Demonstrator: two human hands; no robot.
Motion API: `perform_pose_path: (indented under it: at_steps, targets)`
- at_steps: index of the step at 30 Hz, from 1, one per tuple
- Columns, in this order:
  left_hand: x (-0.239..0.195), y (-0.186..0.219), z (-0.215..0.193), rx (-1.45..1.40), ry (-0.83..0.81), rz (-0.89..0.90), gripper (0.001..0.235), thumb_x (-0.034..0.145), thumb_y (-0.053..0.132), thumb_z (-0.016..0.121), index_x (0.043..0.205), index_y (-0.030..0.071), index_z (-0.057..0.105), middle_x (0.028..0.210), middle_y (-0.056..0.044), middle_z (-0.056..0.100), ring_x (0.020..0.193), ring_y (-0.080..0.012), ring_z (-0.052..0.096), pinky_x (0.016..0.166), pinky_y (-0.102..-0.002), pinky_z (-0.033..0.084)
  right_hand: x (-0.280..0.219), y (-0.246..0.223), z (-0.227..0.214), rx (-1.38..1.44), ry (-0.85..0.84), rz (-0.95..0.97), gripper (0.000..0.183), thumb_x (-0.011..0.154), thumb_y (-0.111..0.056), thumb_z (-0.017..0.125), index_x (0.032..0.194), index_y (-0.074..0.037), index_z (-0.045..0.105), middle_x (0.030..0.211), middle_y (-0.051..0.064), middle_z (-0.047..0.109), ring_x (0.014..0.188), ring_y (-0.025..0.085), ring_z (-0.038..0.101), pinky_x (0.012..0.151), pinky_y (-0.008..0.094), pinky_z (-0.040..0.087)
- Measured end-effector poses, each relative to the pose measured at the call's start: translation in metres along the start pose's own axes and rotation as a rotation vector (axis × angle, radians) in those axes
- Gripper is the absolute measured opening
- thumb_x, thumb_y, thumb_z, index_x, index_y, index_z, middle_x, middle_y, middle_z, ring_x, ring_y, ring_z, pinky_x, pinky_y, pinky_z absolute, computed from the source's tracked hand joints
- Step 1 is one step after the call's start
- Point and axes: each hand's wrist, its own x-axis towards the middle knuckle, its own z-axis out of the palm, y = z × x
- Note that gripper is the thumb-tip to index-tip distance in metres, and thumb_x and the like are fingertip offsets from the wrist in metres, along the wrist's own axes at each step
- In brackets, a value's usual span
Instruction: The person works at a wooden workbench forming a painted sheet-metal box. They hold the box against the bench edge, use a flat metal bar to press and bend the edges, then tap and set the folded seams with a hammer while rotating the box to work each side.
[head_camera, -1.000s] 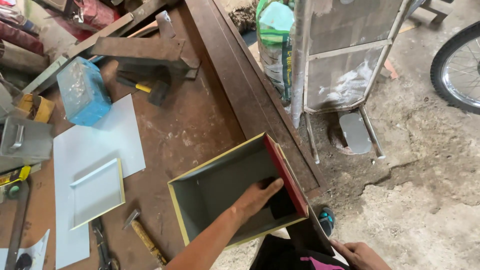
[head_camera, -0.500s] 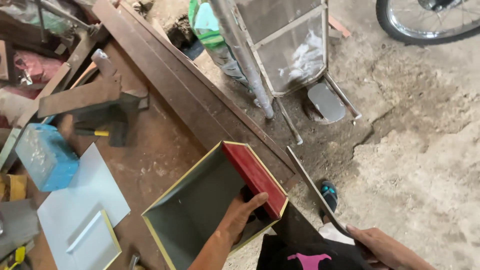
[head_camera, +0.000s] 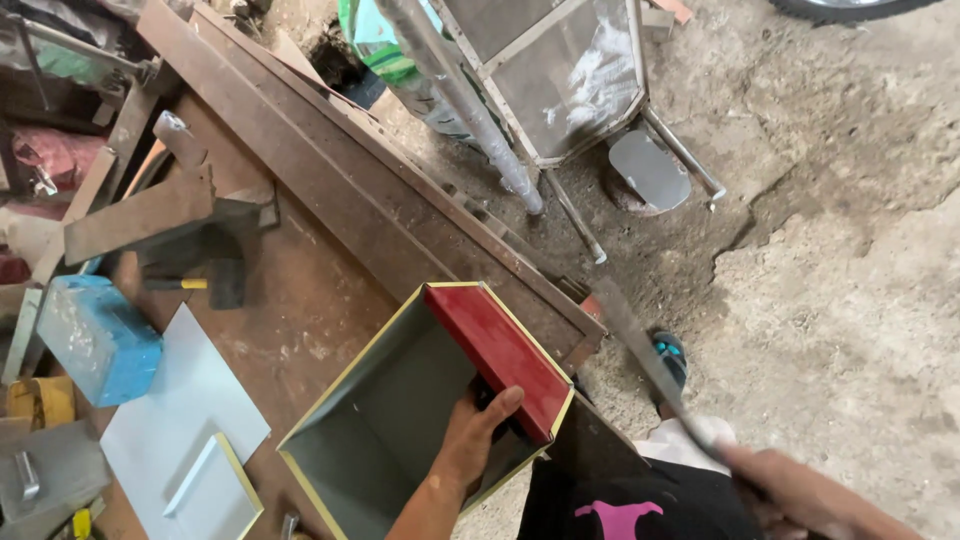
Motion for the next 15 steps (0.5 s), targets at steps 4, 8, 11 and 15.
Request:
perform_pose_path:
  at_steps: [4,8,11,15]
  targets:
    - [0.004,0.001,-0.001,0.041,0.004,-0.181,0.082,0.074,0.056,0.080,0.126,-0.007,0.066,0.117,-0.017,0.071,0.107,-0.0263,0.065,0.098,-0.040,0.049,0.038,0.017,-0.026,-0.663,-0.005,-0.083,0.060,0.101,-0.065,0.060,0.067,-0.016,0.053,0.057,-0.006,0.041,0.048,0.009,0.043,0.046,0.028,0.036]
    - [-0.002,0.011,0.006,-0.035,0.032,-0.077,0.079,0.073,0.054,0.080,0.128,0.000,0.062,0.119,-0.011,0.070,0.109,-0.0223,0.064,0.099,-0.037,0.048,-0.021,-0.021,0.010,0.010,0.070,0.011,0.064,0.098,-0.059,0.058,0.058,-0.014,0.035,0.050,-0.002,0.025,0.040,0.014,0.023,0.039,0.032,0.015]
    - [-0.002,0.002,0.003,-0.092,0.037,-0.026,0.079,0.071,0.051,0.081,0.130,0.003,0.059,0.118,-0.011,0.069,0.108,-0.0229,0.064,0.098,-0.038,0.049,0.043,0.009,-0.009,-0.481,0.058,-0.112,0.063,0.099,-0.066,0.051,0.060,-0.017,0.051,0.052,-0.008,0.043,0.046,0.003,0.040,0.045,0.023,0.029]
    - [0.003,-0.009,-0.008,-0.046,-0.011,0.026,0.080,0.078,0.052,0.081,0.128,-0.007,0.063,0.117,-0.013,0.069,0.107,-0.0223,0.062,0.097,-0.037,0.048,0.006,-0.017,-0.007,-0.462,0.004,-0.055,0.058,0.099,-0.056,0.058,0.064,-0.011,0.050,0.052,-0.005,0.028,0.040,0.011,0.033,0.038,0.030,0.023]
